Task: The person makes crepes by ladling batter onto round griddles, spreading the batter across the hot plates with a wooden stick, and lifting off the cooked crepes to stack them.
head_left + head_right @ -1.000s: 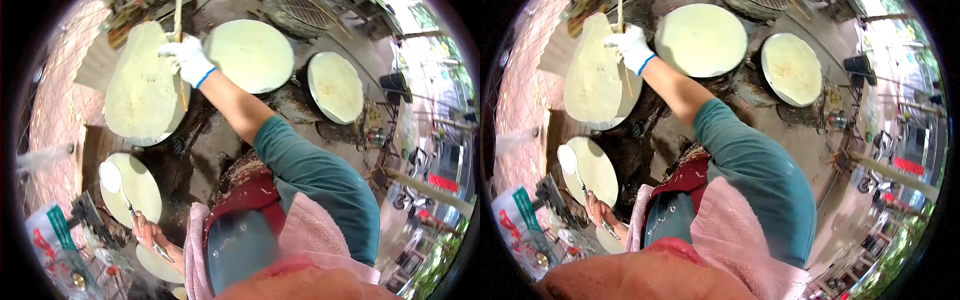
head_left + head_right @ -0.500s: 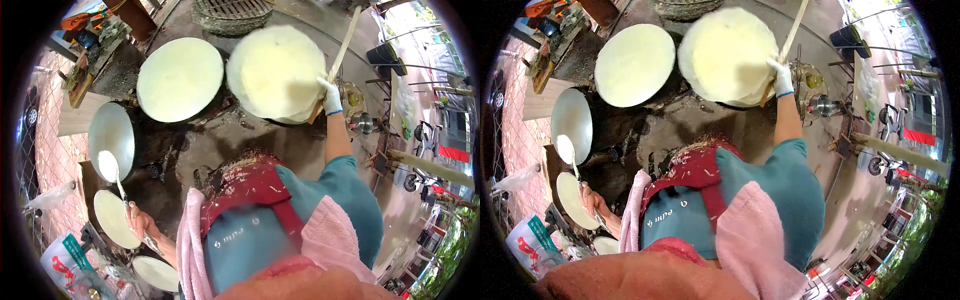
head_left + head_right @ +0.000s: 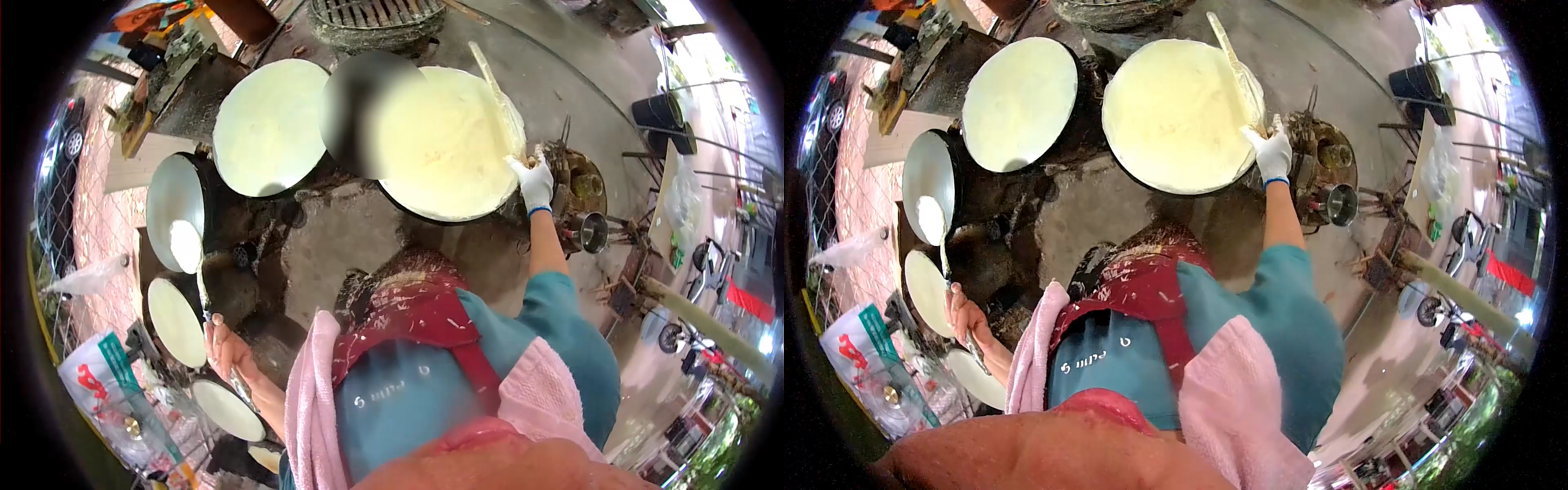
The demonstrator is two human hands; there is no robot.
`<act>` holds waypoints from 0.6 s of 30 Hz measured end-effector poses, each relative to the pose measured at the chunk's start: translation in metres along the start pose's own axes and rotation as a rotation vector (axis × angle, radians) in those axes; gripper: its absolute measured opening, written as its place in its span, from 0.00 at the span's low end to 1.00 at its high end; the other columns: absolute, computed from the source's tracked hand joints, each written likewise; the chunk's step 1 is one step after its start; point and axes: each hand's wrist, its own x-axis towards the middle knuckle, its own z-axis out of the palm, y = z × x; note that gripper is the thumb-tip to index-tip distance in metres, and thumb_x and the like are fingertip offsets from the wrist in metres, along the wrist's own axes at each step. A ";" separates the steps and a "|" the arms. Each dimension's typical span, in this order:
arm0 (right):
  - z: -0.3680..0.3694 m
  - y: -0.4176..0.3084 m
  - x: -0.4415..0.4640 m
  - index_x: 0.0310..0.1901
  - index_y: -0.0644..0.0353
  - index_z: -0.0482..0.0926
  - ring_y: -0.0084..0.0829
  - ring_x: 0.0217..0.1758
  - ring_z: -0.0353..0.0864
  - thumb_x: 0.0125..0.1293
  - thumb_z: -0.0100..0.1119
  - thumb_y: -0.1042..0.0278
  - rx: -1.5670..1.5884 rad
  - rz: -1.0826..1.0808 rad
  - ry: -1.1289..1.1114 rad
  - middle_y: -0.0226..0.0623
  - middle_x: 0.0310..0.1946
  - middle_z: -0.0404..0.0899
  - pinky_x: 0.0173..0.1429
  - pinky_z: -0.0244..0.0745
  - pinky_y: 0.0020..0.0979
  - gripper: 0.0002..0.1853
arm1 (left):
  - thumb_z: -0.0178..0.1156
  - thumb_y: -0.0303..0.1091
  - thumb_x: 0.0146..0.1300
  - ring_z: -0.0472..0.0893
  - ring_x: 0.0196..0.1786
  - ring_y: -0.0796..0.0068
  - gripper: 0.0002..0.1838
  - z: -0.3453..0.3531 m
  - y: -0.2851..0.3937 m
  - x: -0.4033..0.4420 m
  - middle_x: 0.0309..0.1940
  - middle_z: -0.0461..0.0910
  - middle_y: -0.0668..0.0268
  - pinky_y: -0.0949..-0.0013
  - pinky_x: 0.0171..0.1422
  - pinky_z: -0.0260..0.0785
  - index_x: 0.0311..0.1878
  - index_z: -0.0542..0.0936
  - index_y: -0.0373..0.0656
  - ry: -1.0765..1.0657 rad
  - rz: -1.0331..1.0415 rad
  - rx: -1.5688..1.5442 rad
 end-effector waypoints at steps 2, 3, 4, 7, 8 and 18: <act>0.023 0.031 0.021 0.68 0.70 0.62 0.42 0.56 0.78 0.48 0.76 0.54 0.124 -0.118 -0.005 0.53 0.56 0.77 0.61 0.72 0.34 0.49 | 0.34 0.36 0.77 0.67 0.08 0.75 0.21 -0.009 0.001 -0.013 0.18 0.67 0.60 0.78 0.10 0.52 0.53 0.60 0.19 0.003 0.019 0.037; 0.027 0.039 0.029 0.68 0.70 0.62 0.42 0.57 0.78 0.48 0.76 0.54 0.184 -0.174 -0.011 0.53 0.56 0.76 0.61 0.72 0.34 0.49 | 0.33 0.36 0.77 0.67 0.08 0.75 0.21 -0.011 -0.001 -0.018 0.18 0.67 0.61 0.78 0.11 0.51 0.53 0.60 0.19 -0.004 0.027 0.022; 0.021 0.018 0.020 0.67 0.70 0.63 0.39 0.54 0.80 0.49 0.75 0.60 0.271 -0.091 -0.049 0.51 0.55 0.77 0.58 0.74 0.32 0.46 | 0.33 0.36 0.77 0.67 0.08 0.75 0.22 -0.012 -0.002 -0.026 0.18 0.67 0.61 0.78 0.11 0.51 0.53 0.61 0.20 -0.010 0.041 0.005; 0.009 -0.005 0.016 0.61 0.72 0.69 0.33 0.45 0.83 0.52 0.69 0.74 0.097 -0.073 -0.093 0.47 0.50 0.81 0.51 0.77 0.30 0.33 | 0.34 0.38 0.77 0.67 0.09 0.75 0.22 -0.016 -0.007 -0.053 0.18 0.67 0.61 0.78 0.12 0.51 0.52 0.60 0.21 -0.001 0.116 -0.053; 0.008 -0.011 0.018 0.57 0.72 0.72 0.32 0.43 0.82 0.53 0.67 0.76 0.169 -0.054 -0.078 0.45 0.47 0.81 0.50 0.77 0.29 0.28 | 0.34 0.38 0.77 0.67 0.09 0.75 0.22 -0.018 -0.007 -0.063 0.18 0.67 0.61 0.77 0.13 0.52 0.52 0.60 0.21 -0.014 0.139 -0.053; 0.061 -0.240 -0.144 0.55 0.63 0.76 0.31 0.43 0.83 0.55 0.66 0.71 -0.130 -0.829 -0.006 0.43 0.42 0.84 0.51 0.77 0.32 0.23 | 0.36 0.38 0.77 0.62 0.07 0.84 0.19 -0.095 0.016 -0.219 0.16 0.65 0.72 0.76 0.14 0.46 0.52 0.66 0.27 0.096 0.518 -0.047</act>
